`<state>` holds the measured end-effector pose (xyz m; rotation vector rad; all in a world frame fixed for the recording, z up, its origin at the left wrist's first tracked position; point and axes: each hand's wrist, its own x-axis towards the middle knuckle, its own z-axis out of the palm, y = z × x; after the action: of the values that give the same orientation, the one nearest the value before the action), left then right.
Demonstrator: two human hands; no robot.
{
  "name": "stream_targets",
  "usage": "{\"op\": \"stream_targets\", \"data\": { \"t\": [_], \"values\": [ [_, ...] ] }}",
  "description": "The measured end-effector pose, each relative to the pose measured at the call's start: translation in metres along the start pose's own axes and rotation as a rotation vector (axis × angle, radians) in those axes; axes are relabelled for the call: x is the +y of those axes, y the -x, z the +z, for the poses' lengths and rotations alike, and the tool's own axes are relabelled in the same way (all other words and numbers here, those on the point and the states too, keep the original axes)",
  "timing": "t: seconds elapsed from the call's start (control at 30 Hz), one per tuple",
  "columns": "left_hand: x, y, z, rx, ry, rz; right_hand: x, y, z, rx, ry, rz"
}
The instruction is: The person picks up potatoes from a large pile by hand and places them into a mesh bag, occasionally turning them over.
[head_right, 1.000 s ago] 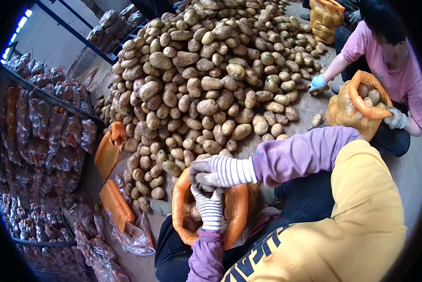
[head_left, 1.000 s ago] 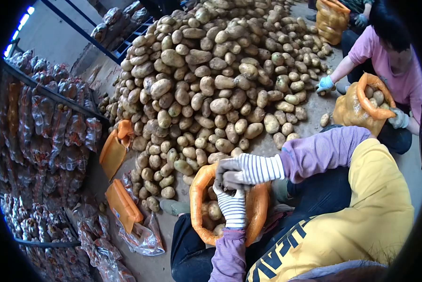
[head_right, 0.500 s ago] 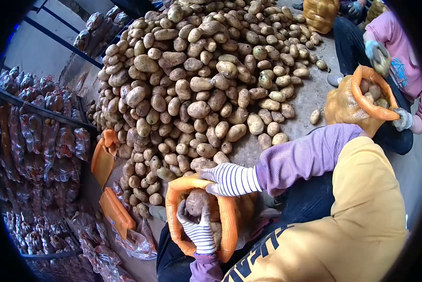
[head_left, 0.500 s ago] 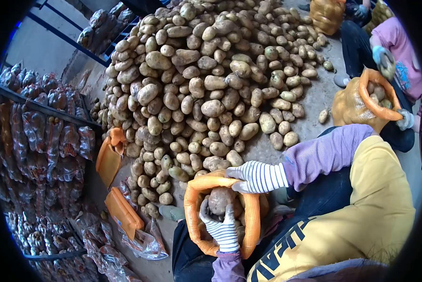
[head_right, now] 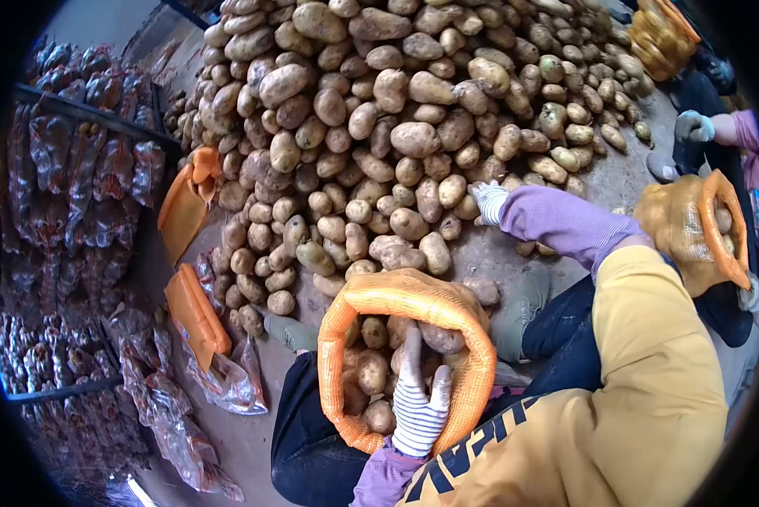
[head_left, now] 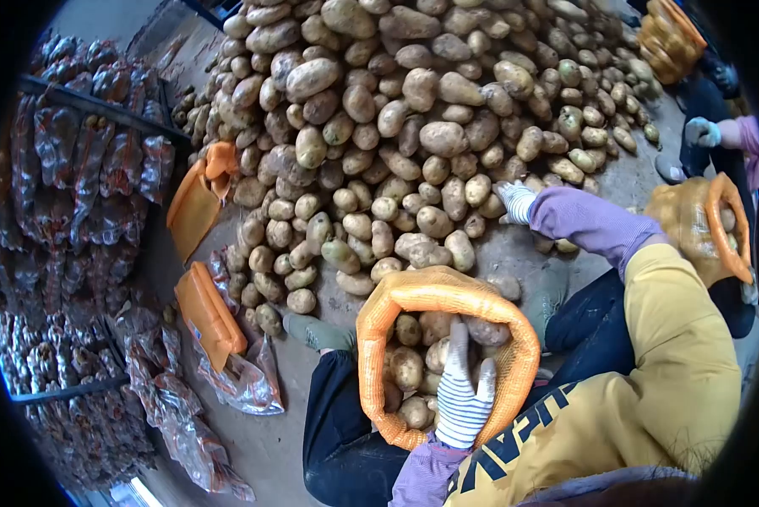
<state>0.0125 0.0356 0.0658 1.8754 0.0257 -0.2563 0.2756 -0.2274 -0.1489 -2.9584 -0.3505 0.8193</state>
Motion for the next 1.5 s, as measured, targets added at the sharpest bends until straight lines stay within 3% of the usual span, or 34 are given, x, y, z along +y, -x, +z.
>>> {"op": "stream_targets", "data": {
  "t": [0.1,0.2,0.23,0.3,0.37,0.5,0.57,0.63,0.7,0.73,0.77,0.83,0.9,0.97,1.0,1.1,1.17,1.27,1.3,1.33,1.37,1.43,1.5],
  "values": [
    [-0.001,-0.007,-0.008,0.035,-0.083,0.086,-0.021,-0.001,0.004,0.067,0.111,0.107],
    [-0.002,-0.009,-0.016,0.026,-0.094,0.152,-0.013,0.001,0.015,0.003,-0.075,0.177],
    [0.000,-0.009,-0.021,0.041,-0.097,0.155,-0.011,0.001,0.008,-0.152,-0.087,0.220],
    [0.003,-0.007,-0.040,-0.027,-0.237,0.181,-0.012,0.015,0.007,-0.078,-0.036,0.172],
    [0.014,-0.001,-0.067,0.054,-0.320,0.195,-0.023,0.036,-0.043,-0.131,-0.331,0.102],
    [0.015,0.014,-0.121,0.332,-0.523,0.284,-0.070,0.113,-0.153,0.037,-1.174,-0.397],
    [0.020,0.012,-0.140,0.355,-0.489,0.094,-0.126,0.178,-0.213,0.083,-1.348,-0.522],
    [-0.004,0.002,-0.153,0.281,-0.451,0.022,-0.168,0.212,-0.233,-0.131,-1.296,-0.715],
    [-0.039,-0.018,-0.163,0.109,-0.399,-0.148,-0.215,0.227,-0.202,0.029,-1.152,-0.769],
    [-0.050,-0.026,-0.170,-0.020,-0.410,-0.246,-0.236,0.236,-0.196,0.016,-0.966,-0.686],
    [-0.112,-0.041,-0.179,-0.089,-0.316,-0.178,-0.253,0.244,-0.187,0.004,-0.784,-0.598],
    [-0.072,-0.030,-0.183,0.168,0.050,-0.336,-0.275,0.229,-0.137,-0.016,-0.902,-0.460],
    [-0.069,-0.021,-0.202,0.347,0.345,-0.215,-0.289,0.220,-0.110,0.037,-1.017,-0.293],
    [-0.061,-0.009,-0.199,0.323,0.311,-0.311,-0.308,0.217,-0.092,0.169,-1.173,-0.230],
    [-0.078,-0.012,-0.194,0.342,0.293,-0.225,-0.319,0.215,-0.076,0.206,-1.198,-0.241],
    [-0.099,-0.020,-0.192,0.408,0.112,-0.094,-0.331,0.216,-0.036,0.328,-0.899,-0.527],
    [-0.076,-0.012,-0.191,0.389,0.072,-0.082,-0.321,0.219,-0.054,0.225,-0.784,-0.636],
    [-0.083,-0.018,-0.184,0.408,0.144,-0.033,-0.323,0.222,-0.093,0.081,-0.326,-0.631],
    [-0.069,-0.016,-0.180,0.416,0.034,0.033,-0.327,0.206,-0.069,0.188,-0.259,-0.693],
    [-0.066,-0.015,-0.175,0.381,-0.031,0.088,-0.338,0.207,-0.087,0.073,-0.248,-0.605],
    [-0.075,-0.017,-0.169,0.430,-0.120,0.109,-0.352,0.193,-0.071,0.140,-0.136,-0.561],
    [-0.062,-0.007,-0.170,0.379,-0.034,0.050,-0.361,0.182,-0.073,-0.053,-0.075,-0.633],
    [-0.057,-0.004,-0.169,0.371,0.036,0.033,-0.359,0.191,-0.066,0.152,-0.159,-0.599]
  ]
}}
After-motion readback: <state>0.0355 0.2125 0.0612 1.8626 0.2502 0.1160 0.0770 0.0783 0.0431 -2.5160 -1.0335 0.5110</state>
